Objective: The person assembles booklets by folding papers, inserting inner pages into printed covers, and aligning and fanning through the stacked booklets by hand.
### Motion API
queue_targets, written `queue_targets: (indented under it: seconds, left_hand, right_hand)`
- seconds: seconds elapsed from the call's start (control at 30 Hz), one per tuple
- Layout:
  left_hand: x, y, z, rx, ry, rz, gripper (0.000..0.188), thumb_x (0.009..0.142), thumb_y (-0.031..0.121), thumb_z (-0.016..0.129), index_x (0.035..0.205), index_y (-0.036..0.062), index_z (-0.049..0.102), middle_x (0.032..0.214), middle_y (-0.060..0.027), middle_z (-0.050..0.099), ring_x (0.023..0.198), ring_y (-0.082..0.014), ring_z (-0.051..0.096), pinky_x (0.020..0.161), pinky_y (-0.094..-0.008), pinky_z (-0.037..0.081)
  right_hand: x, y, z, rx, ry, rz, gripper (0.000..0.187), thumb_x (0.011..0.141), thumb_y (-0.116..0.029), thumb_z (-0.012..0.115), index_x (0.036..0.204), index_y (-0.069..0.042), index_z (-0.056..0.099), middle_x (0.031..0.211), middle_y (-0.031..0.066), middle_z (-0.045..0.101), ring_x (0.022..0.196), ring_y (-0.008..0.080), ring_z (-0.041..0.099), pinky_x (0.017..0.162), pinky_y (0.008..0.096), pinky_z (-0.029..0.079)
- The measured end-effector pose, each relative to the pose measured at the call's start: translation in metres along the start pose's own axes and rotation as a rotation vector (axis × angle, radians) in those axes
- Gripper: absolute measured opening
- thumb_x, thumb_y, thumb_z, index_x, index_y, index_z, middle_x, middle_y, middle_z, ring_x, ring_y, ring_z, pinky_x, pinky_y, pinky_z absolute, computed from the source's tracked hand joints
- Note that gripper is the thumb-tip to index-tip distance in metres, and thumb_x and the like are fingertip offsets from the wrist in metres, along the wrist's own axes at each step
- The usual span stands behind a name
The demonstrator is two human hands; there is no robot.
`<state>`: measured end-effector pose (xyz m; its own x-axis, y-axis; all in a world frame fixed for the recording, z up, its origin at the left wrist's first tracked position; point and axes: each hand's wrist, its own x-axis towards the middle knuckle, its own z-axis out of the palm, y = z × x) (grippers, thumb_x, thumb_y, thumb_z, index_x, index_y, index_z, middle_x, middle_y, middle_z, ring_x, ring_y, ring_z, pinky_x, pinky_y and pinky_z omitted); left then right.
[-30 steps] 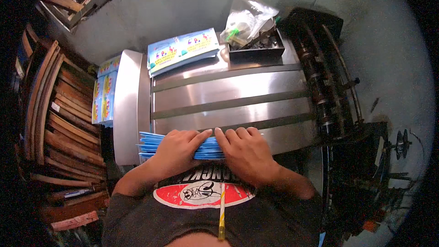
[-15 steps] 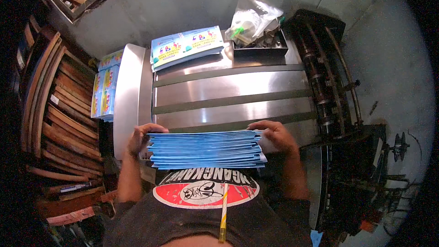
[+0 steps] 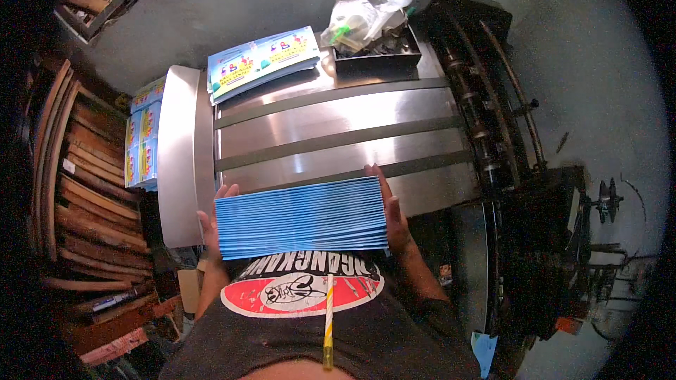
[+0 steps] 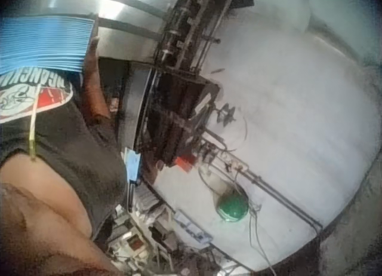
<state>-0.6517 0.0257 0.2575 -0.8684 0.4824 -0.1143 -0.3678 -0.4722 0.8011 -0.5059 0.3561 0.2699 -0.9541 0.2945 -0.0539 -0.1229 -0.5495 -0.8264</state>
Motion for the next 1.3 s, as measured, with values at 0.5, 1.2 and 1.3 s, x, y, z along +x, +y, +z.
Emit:
queue_targets:
  seconds: [0.5, 1.2, 1.3]
  left_hand:
    - [0.012, 0.028, 0.013, 0.172, 0.000, -0.125, 0.060, 0.090, 0.017, 0.056, 0.144, 0.0016, 0.032, 0.129, -0.0176, 0.052, 0.116, -0.0270, 0.055, 0.101, -0.0400, 0.045]
    - [0.010, 0.023, 0.004, 0.168, -0.099, -0.138, 0.036, 0.087, 0.037, 0.059, 0.099, 0.0038, 0.051, 0.104, -0.0131, 0.056, 0.101, -0.0230, 0.054, 0.090, -0.0383, 0.046]
    - [0.007, 0.020, 0.004, 0.222, -0.040, -0.058, 0.031, 0.097, 0.033, 0.047, 0.101, 0.0035, 0.053, 0.111, -0.0155, 0.057, 0.115, -0.0259, 0.049, 0.102, -0.0418, 0.038]
  right_hand:
    - [0.027, -0.017, -0.005, -0.159, -0.037, 0.143, 0.080, 0.091, -0.025, 0.062, 0.155, -0.008, 0.017, 0.153, 0.0193, 0.031, 0.136, 0.0279, 0.037, 0.114, 0.0378, 0.025]
    - [0.067, -0.019, -0.022, -0.378, -0.139, 0.058, 0.039, 0.097, -0.038, 0.056, 0.104, -0.001, 0.064, 0.097, 0.0061, 0.064, 0.083, 0.0125, 0.055, 0.077, 0.0276, 0.044]
    - [0.046, -0.020, -0.015, -0.351, -0.046, 0.153, 0.023, 0.095, -0.019, 0.055, 0.086, -0.001, 0.065, 0.087, 0.0072, 0.066, 0.077, 0.0131, 0.058, 0.073, 0.0286, 0.048]
